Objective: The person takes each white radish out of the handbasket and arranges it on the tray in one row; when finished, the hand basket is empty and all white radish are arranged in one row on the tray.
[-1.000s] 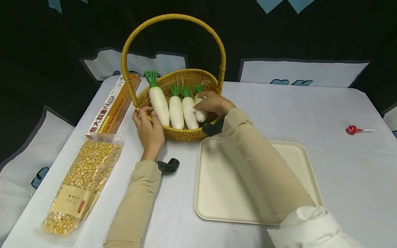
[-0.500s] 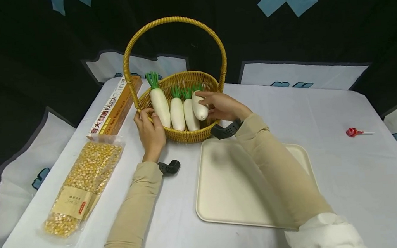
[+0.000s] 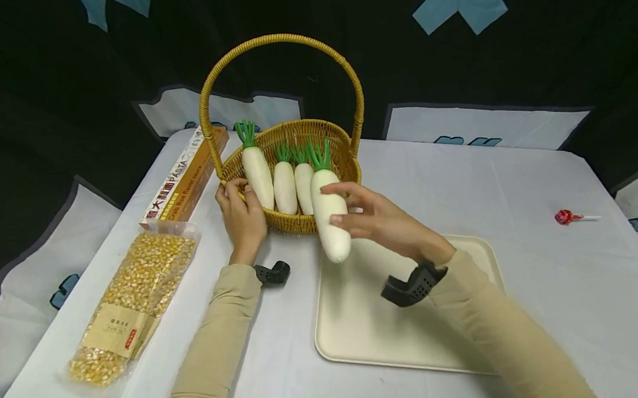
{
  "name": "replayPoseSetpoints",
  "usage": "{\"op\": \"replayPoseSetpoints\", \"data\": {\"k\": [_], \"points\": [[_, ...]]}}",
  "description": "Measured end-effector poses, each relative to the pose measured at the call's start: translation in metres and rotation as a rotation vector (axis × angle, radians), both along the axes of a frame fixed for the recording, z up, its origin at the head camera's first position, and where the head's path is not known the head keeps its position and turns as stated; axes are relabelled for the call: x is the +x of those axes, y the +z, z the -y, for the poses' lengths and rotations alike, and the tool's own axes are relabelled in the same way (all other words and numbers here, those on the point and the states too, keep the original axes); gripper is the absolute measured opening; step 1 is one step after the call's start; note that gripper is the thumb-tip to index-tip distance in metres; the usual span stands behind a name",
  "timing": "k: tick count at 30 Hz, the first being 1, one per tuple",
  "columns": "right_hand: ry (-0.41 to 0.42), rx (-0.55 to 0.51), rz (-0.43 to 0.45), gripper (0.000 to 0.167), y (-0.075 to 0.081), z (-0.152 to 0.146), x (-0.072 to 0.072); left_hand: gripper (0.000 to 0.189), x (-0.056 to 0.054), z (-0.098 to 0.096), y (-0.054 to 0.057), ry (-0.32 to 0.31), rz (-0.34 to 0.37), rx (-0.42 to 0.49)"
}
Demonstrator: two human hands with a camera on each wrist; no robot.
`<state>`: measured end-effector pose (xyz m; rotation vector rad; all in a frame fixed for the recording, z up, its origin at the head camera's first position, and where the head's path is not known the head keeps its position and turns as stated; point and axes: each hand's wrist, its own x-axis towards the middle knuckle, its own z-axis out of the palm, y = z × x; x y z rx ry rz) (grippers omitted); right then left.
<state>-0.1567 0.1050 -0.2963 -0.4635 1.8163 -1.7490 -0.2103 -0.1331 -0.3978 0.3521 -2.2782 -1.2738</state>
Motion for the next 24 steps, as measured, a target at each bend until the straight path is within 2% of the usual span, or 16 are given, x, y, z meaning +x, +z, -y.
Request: {"op": "replayPoseSetpoints", "data": {"k": [4,7,11,14,17,21,24], "points": [[-0.046,0.053,-0.088,0.047,-0.019,-0.003,0.035,0.028,0.0,0.001,0.001,0.008,-0.015,0.006],[-0.103,0.046,-0.156,0.049,-0.039,-0.002,0.058,0.028,0.001,0.0,0.001,0.013,-0.013,0.004],[-0.153,-0.004,-0.186,0.051,-0.066,0.001,0.081,0.029,0.001,-0.001,0.0,0.015,0.013,-0.003],[-0.164,0.021,-0.169,0.051,-0.08,0.003,0.091,0.03,0.002,-0.001,0.0,0.013,0.03,-0.009],[-0.198,0.138,-0.188,0.049,-0.089,0.004,0.096,0.03,0.002,-0.002,0.0,0.016,0.033,-0.012],[-0.233,0.265,-0.241,0.048,-0.093,0.008,0.098,0.03,0.002,-0.002,0.0,0.024,0.03,-0.008],[-0.231,0.289,-0.257,0.054,-0.092,0.011,0.098,0.03,0.002,-0.003,0.0,0.024,0.022,-0.004]]}}
